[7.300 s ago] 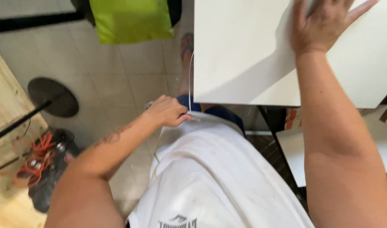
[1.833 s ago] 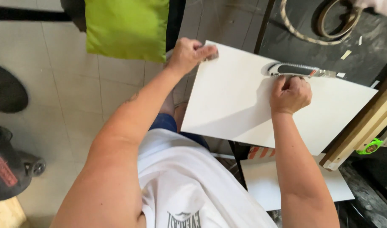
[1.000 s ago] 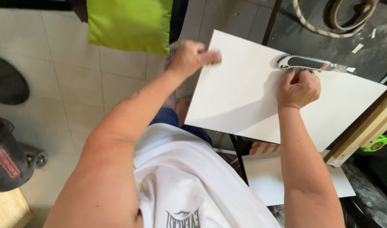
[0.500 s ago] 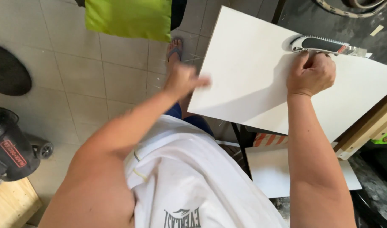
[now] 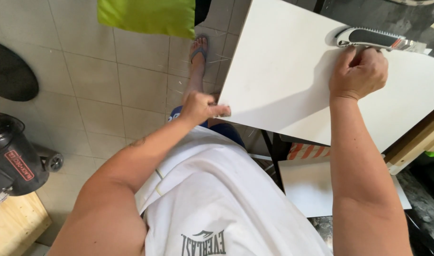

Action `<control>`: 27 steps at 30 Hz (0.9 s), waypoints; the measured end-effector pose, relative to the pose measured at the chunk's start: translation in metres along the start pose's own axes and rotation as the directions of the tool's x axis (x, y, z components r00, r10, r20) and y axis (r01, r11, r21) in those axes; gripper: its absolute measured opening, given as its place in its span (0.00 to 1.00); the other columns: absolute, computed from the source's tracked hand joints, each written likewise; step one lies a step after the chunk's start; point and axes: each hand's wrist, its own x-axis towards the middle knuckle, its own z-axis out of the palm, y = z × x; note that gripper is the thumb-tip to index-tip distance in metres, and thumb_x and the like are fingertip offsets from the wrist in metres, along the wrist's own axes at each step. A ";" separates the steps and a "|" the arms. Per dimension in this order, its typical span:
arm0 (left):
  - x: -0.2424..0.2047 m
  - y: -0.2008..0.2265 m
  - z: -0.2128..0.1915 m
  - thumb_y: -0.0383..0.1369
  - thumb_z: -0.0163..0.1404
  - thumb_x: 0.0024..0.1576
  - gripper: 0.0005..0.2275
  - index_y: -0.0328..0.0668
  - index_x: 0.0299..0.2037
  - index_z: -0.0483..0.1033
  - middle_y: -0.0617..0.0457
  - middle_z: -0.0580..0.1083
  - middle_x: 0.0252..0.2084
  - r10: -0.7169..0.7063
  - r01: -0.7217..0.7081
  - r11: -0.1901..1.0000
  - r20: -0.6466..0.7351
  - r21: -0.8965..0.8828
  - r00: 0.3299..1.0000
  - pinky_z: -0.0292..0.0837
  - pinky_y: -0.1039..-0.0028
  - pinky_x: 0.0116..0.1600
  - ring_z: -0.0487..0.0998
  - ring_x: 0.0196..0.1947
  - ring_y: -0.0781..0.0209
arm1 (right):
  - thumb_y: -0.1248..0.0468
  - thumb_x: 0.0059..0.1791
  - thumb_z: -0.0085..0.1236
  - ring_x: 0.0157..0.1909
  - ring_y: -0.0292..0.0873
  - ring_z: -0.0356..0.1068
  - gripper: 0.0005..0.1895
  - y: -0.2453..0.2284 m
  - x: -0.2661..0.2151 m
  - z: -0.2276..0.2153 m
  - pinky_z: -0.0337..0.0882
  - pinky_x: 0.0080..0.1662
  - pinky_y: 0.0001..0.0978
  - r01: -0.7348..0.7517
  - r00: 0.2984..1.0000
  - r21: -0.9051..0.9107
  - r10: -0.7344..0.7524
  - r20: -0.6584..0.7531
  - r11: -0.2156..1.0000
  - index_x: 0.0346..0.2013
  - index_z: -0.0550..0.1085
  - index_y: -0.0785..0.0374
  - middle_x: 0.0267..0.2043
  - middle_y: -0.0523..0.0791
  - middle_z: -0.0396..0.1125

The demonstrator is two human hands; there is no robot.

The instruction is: The person irons a fabric covering over a wooden frame, trims the excess fabric with a utility knife, and uses a piece of wood to smooth the edges of the panel.

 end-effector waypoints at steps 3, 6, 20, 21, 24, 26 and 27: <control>0.062 0.022 -0.014 0.70 0.55 0.49 0.34 0.52 0.13 0.57 0.65 0.54 0.13 -0.042 0.040 0.999 0.108 0.026 0.993 0.46 0.73 0.25 0.51 0.15 0.71 | 0.54 0.51 0.61 0.27 0.41 0.62 0.21 0.000 0.001 0.006 0.59 0.29 0.39 -0.005 0.999 0.011 0.005 -0.051 1.000 0.20 0.61 0.51 0.22 0.36 0.59; 0.090 0.027 -0.010 0.76 0.42 0.50 0.34 0.56 0.14 0.56 0.68 0.54 0.13 0.073 -0.067 0.994 -0.076 0.085 0.994 0.48 0.76 0.20 0.51 0.13 0.73 | 0.54 0.51 0.62 0.27 0.42 0.62 0.21 0.003 0.000 0.005 0.59 0.29 0.40 -0.004 1.000 0.006 0.004 -0.019 1.000 0.21 0.61 0.52 0.23 0.36 0.59; 0.050 0.018 -0.051 0.58 0.47 0.64 0.28 0.50 0.20 0.57 0.62 0.52 0.18 0.127 -0.093 0.963 0.120 -0.254 0.985 0.41 0.72 0.31 0.51 0.21 0.70 | 0.52 0.53 0.60 0.26 0.41 0.63 0.21 0.000 0.001 0.004 0.60 0.28 0.39 -0.026 0.999 -0.013 0.026 -0.045 1.000 0.21 0.63 0.51 0.22 0.35 0.61; 0.067 0.016 -0.042 0.58 0.47 0.64 0.28 0.50 0.20 0.57 0.62 0.52 0.18 0.138 -0.104 0.961 0.117 -0.257 0.983 0.41 0.72 0.31 0.51 0.21 0.70 | 0.52 0.53 0.60 0.26 0.41 0.63 0.21 0.001 0.008 0.004 0.60 0.28 0.39 -0.025 0.998 -0.018 0.024 -0.056 1.000 0.21 0.63 0.51 0.22 0.35 0.61; 0.064 0.003 -0.017 0.73 0.47 0.54 0.35 0.52 0.12 0.57 0.65 0.52 0.11 0.144 -0.156 0.983 0.129 0.092 0.981 0.39 0.72 0.24 0.50 0.15 0.73 | 0.54 0.50 0.60 0.25 0.41 0.65 0.18 -0.003 0.005 0.003 0.61 0.27 0.39 0.005 0.998 0.000 -0.005 -0.068 1.000 0.20 0.65 0.51 0.21 0.35 0.64; 0.040 -0.002 -0.007 0.71 0.46 0.55 0.35 0.50 0.13 0.56 0.64 0.53 0.12 0.179 -0.184 0.983 0.161 0.013 0.971 0.47 0.73 0.23 0.51 0.12 0.70 | 0.55 0.50 0.60 0.24 0.42 0.66 0.17 0.000 0.006 0.000 0.62 0.26 0.41 0.029 0.995 0.004 -0.029 -0.094 1.000 0.20 0.66 0.51 0.22 0.36 0.64; 0.011 -0.024 0.004 0.71 0.46 0.55 0.35 0.50 0.13 0.56 0.64 0.53 0.12 0.184 -0.188 0.982 0.172 0.009 0.968 0.47 0.73 0.23 0.51 0.12 0.70 | 0.55 0.50 0.60 0.24 0.42 0.66 0.17 0.002 0.002 -0.005 0.62 0.26 0.41 0.022 0.995 -0.006 -0.023 -0.093 1.000 0.20 0.66 0.51 0.22 0.36 0.64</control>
